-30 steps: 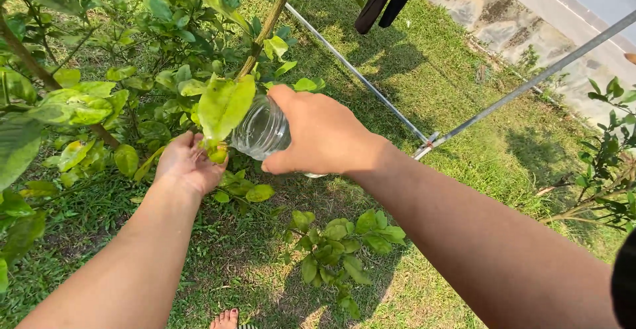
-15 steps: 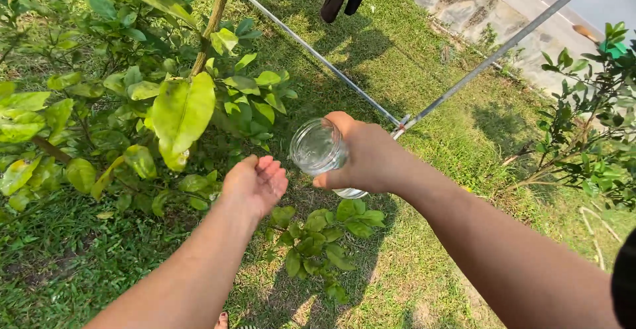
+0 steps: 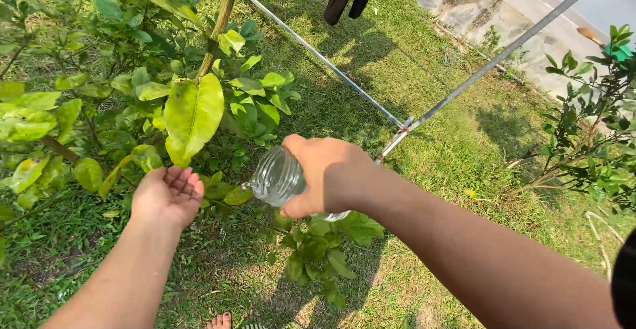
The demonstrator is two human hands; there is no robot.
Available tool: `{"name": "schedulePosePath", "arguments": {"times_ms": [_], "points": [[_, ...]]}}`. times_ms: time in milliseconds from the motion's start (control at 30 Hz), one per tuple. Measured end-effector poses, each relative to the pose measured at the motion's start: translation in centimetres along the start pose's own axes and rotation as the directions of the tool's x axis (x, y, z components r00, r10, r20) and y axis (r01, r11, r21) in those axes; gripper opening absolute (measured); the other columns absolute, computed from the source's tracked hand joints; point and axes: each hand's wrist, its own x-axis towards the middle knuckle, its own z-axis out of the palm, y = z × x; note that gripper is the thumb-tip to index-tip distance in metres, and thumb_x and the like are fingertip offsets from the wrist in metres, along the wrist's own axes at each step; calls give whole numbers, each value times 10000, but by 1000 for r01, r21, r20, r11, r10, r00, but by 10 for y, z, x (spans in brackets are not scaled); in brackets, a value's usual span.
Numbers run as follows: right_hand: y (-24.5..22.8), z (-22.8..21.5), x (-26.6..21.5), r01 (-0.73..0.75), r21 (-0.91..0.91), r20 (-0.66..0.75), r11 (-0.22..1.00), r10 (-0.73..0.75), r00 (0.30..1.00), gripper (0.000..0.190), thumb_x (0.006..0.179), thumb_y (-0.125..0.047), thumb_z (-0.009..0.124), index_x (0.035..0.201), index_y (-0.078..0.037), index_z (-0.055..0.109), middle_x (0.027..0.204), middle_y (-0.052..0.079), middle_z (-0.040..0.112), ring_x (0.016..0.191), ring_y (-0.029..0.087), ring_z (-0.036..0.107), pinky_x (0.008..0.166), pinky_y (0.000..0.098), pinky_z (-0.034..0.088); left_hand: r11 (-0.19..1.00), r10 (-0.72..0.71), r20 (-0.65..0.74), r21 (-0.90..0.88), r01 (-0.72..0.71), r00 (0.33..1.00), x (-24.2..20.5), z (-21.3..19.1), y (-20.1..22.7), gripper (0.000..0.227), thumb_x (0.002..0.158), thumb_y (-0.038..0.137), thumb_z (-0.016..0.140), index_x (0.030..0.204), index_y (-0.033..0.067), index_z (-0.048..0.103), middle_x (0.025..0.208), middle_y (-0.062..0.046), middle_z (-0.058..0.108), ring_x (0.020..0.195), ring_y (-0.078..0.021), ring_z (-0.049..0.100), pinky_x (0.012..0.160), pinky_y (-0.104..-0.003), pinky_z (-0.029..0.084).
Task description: The person waters a small citrus tree in a backyard using a glass jar filled with water. They repeatedly pour water onto the leaves and soil, refilling the jar from a nearby bucket as needed.
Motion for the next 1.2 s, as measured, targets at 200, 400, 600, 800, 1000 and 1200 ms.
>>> {"name": "schedulePosePath", "arguments": {"times_ms": [200, 400, 600, 800, 1000, 1200], "points": [[-80, -66, 10, 74, 57, -100, 996, -68, 993, 701, 621, -520, 743, 1187, -166, 529, 1040, 2, 744, 850, 200, 694, 689, 381, 509, 915, 172, -184, -335, -226, 968, -42, 37, 86, 244, 1008, 181, 465, 852, 139, 648, 807, -15, 649, 803, -156, 642, 822, -296, 564], [-73, -73, 30, 8, 229, -198, 973, 38, 979, 882, 601, -590, 780, 1318, -158, 503, 1127, 46, 683, 901, 208, 657, 731, 369, 509, 844, 269, -15, -478, -244, 963, -21, 90, 115, 210, 961, 169, 529, 845, 65, 669, 763, -15, 636, 730, -125, 644, 802, -279, 579], [-24, -43, 22, -43, 352, -155, 935, 104, 982, 939, 592, -547, 790, 1399, -160, 508, 1176, 24, 693, 1012, 180, 672, 863, 333, 510, 984, 175, 161, -54, -168, 971, -67, 78, 84, 453, 1114, 502, 464, 787, 191, 504, 554, 83, 395, 414, -35, 273, 346, -205, 102], [7, -16, -10, -241, 447, -17, 862, 277, 961, 916, 592, -422, 825, 1439, -245, 523, 1152, 9, 696, 939, 145, 648, 861, 266, 481, 981, -20, -427, -183, -65, 904, -30, -30, 82, 269, 924, 106, 371, 720, 251, 469, 616, 92, 379, 576, -60, 328, 567, -220, 298], [-4, -9, -15, -280, 173, 155, 944, 255, 955, 637, 708, -390, 874, 1229, -214, 552, 1022, 38, 764, 874, 204, 704, 740, 334, 546, 996, -14, -564, -78, -36, 826, -15, -68, 80, 366, 1036, 276, 290, 933, 302, 640, 1119, 102, 695, 1236, -133, 601, 1155, -427, 390], [-55, -53, 0, -156, -76, 109, 985, 164, 980, 895, 659, -619, 764, 1366, -163, 458, 1149, 95, 705, 987, 283, 703, 787, 414, 549, 951, 132, -170, -256, -173, 977, -49, 25, 91, 293, 1072, 335, 459, 939, 162, 655, 1002, -21, 679, 1005, -162, 689, 874, -264, 584]]}}
